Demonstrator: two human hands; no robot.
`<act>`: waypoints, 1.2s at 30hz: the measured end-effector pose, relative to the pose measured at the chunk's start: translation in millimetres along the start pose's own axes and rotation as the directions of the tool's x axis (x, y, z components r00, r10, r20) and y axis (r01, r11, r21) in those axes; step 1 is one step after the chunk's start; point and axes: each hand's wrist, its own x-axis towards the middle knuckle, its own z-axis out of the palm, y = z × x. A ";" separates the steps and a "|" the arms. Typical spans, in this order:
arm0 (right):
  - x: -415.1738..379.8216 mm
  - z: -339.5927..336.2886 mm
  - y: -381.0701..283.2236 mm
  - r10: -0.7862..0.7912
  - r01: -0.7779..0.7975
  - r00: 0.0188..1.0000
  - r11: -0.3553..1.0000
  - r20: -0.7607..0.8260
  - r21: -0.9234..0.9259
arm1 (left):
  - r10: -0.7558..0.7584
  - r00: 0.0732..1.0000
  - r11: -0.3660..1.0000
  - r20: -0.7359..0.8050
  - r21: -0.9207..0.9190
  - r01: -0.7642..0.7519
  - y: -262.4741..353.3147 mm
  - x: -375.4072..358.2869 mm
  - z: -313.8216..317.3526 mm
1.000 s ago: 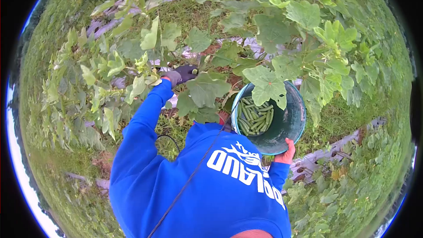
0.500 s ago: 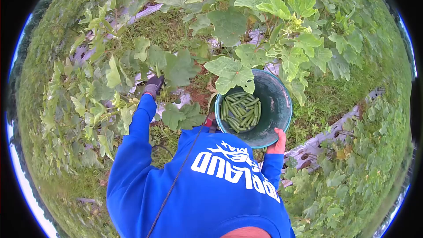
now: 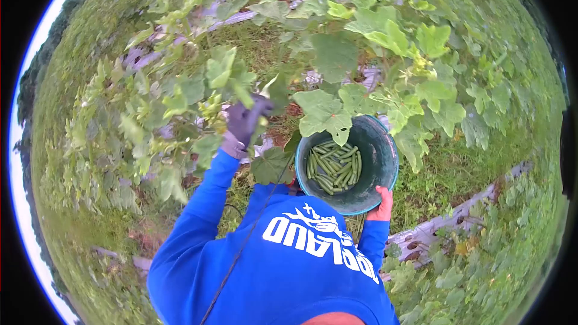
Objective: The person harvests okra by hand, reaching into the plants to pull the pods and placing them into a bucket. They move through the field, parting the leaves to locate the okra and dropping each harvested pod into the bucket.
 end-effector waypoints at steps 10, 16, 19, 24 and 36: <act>29.1 27.1 9.2 0.102 -0.096 0.990 0.993 0.095 -0.063 | -0.047 0.980 0.942 0.194 0.336 -0.021 26.8 62.8 -22.8; 26.9 7.1 15.9 0.136 -0.139 0.990 0.988 -0.049 -0.061 | -0.069 0.997 0.209 -0.024 0.977 0.038 -24.6 268.6 -134.5; 15.2 10.2 7.5 0.123 -0.129 0.989 0.989 -0.086 -0.068 | -0.186 0.983 -0.199 0.001 0.979 -0.039 -93.9 340.2 -196.5; -11.1 14.8 2.2 0.059 -0.077 0.976 0.994 -0.209 -0.083 | -0.028 0.931 0.850 -0.363 0.481 0.213 -231.3 422.7 -304.1; 3.9 18.9 0.8 0.108 -0.109 0.988 0.994 -0.106 -0.003 | -0.686 0.376 0.562 0.623 0.782 -0.269 -96.1 228.6 -266.1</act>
